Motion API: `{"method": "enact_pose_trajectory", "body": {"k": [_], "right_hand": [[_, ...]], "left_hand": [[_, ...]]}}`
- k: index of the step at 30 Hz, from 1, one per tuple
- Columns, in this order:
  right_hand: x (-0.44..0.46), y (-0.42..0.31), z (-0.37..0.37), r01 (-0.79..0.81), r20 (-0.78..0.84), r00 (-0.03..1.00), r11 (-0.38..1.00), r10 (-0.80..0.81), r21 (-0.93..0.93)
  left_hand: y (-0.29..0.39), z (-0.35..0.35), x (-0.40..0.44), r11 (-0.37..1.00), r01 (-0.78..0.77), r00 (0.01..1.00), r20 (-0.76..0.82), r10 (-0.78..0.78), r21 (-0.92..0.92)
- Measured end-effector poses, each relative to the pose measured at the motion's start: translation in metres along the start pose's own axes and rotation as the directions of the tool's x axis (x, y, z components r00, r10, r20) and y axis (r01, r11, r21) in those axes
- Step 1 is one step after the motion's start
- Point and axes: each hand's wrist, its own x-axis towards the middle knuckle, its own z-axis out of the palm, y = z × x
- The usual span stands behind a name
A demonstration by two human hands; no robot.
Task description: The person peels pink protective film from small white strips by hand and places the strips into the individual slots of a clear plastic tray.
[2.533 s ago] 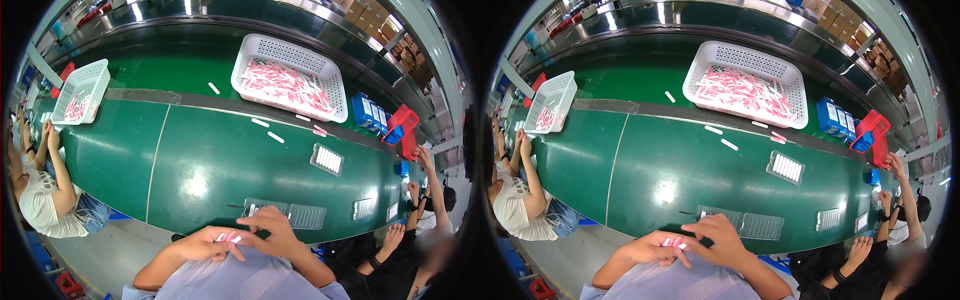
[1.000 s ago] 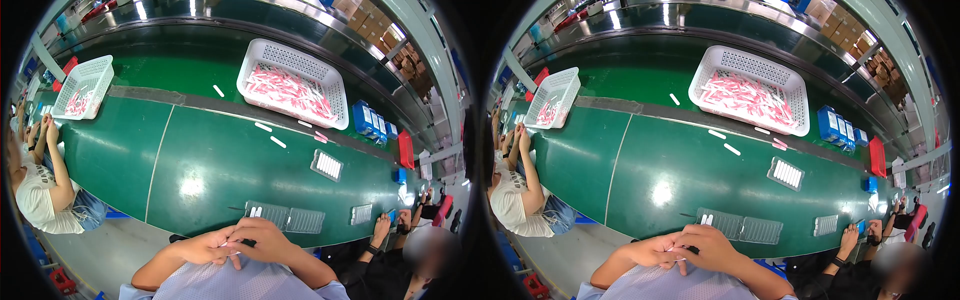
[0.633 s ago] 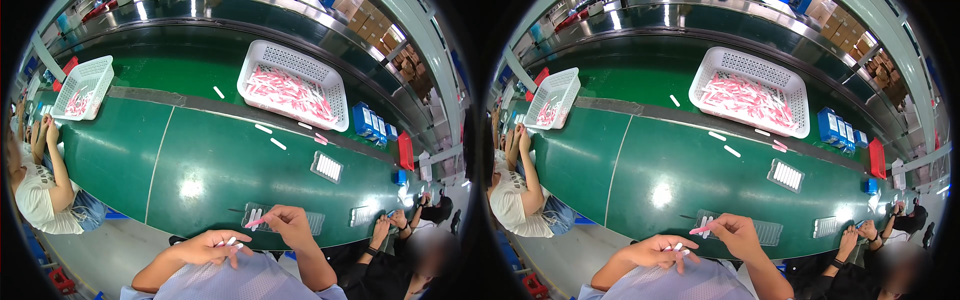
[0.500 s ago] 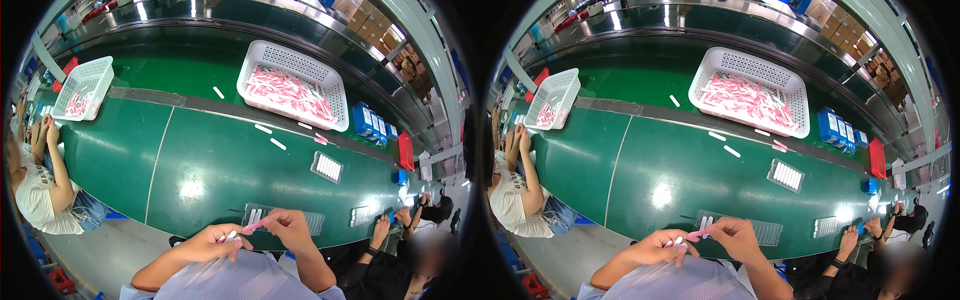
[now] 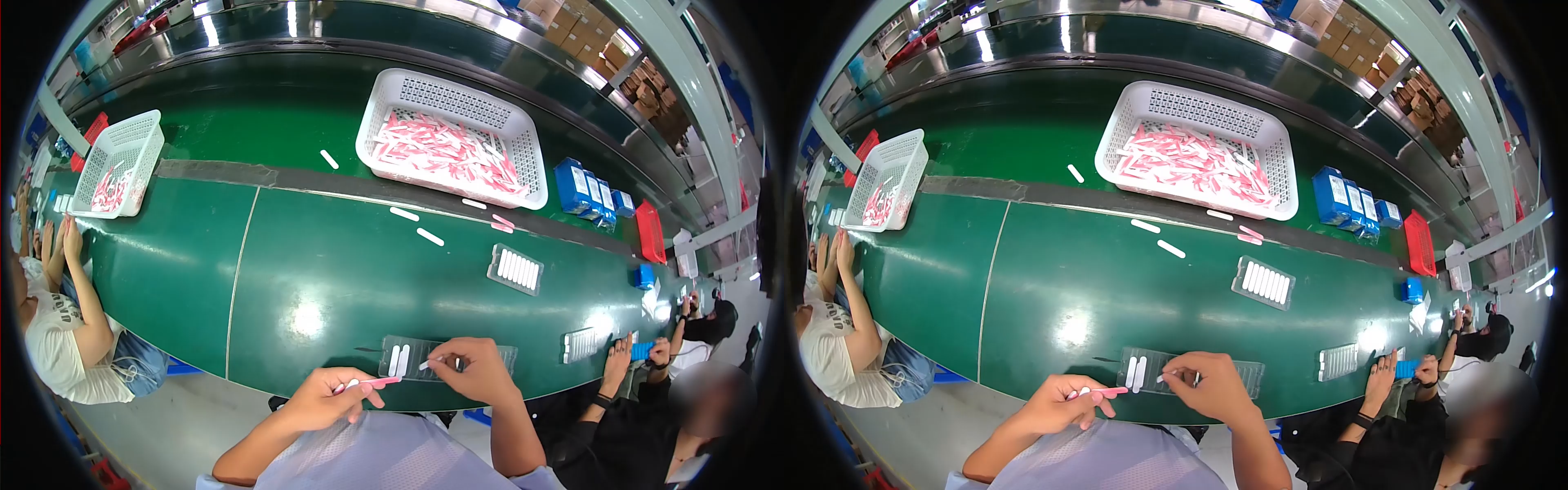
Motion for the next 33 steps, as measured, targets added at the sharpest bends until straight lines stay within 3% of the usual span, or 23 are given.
{"method": "enact_pose_trajectory", "body": {"k": [2,3,5,8,12,14,18,20,26,29,31,33], "right_hand": [[0.005,-0.004,0.006,0.153,0.089,0.986,0.977,-0.141,-0.146],[0.008,-0.002,0.009,0.154,0.087,0.986,0.977,-0.143,-0.146],[0.017,0.005,0.015,0.363,0.100,0.931,0.859,-0.351,-0.361],[0.021,-0.007,0.017,0.333,0.107,0.942,0.844,-0.319,-0.421],[0.024,-0.003,0.013,0.302,0.112,0.953,0.892,-0.281,-0.336],[0.026,-0.006,0.009,0.086,0.166,0.985,0.962,-0.043,-0.260],[0.031,-0.004,0.003,0.153,0.210,0.972,0.956,-0.101,-0.251],[0.033,-0.006,0.001,0.034,0.250,0.968,0.979,0.018,-0.201],[0.031,-0.006,-0.001,0.033,0.179,0.984,0.988,-0.006,-0.148],[0.017,-0.011,0.011,0.201,0.068,0.979,0.963,-0.191,-0.179],[0.006,-0.023,0.019,0.208,0.186,0.962,0.978,-0.198,-0.031],[-0.001,-0.022,0.029,0.204,0.205,0.959,0.979,-0.194,-0.030]], "left_hand": [[-0.002,-0.001,-0.001,1.000,-0.007,1.000,-0.002,0.007,0.010],[-0.004,-0.002,-0.001,1.000,-0.014,1.000,0.006,0.014,0.007],[-0.004,-0.002,-0.001,1.000,-0.027,1.000,0.014,0.027,0.007],[-0.003,-0.002,-0.002,1.000,-0.013,1.000,0.009,0.013,0.002],[-0.008,-0.004,-0.003,1.000,-0.022,1.000,0.010,0.022,-0.018],[-0.008,-0.004,-0.002,0.999,-0.025,1.000,0.011,0.026,-0.023],[-0.005,0.000,0.000,0.999,-0.033,0.999,0.005,0.033,-0.016],[-0.004,0.000,-0.001,1.000,-0.028,1.000,0.010,0.028,0.001],[-0.004,-0.003,-0.002,1.000,-0.009,1.000,0.012,0.009,0.013],[-0.015,-0.005,0.004,0.997,-0.071,0.996,0.050,0.069,0.020],[-0.013,-0.001,0.009,0.993,-0.092,0.994,0.059,0.088,0.075],[-0.018,-0.003,0.016,0.987,-0.119,0.989,0.096,0.108,0.112]]}}
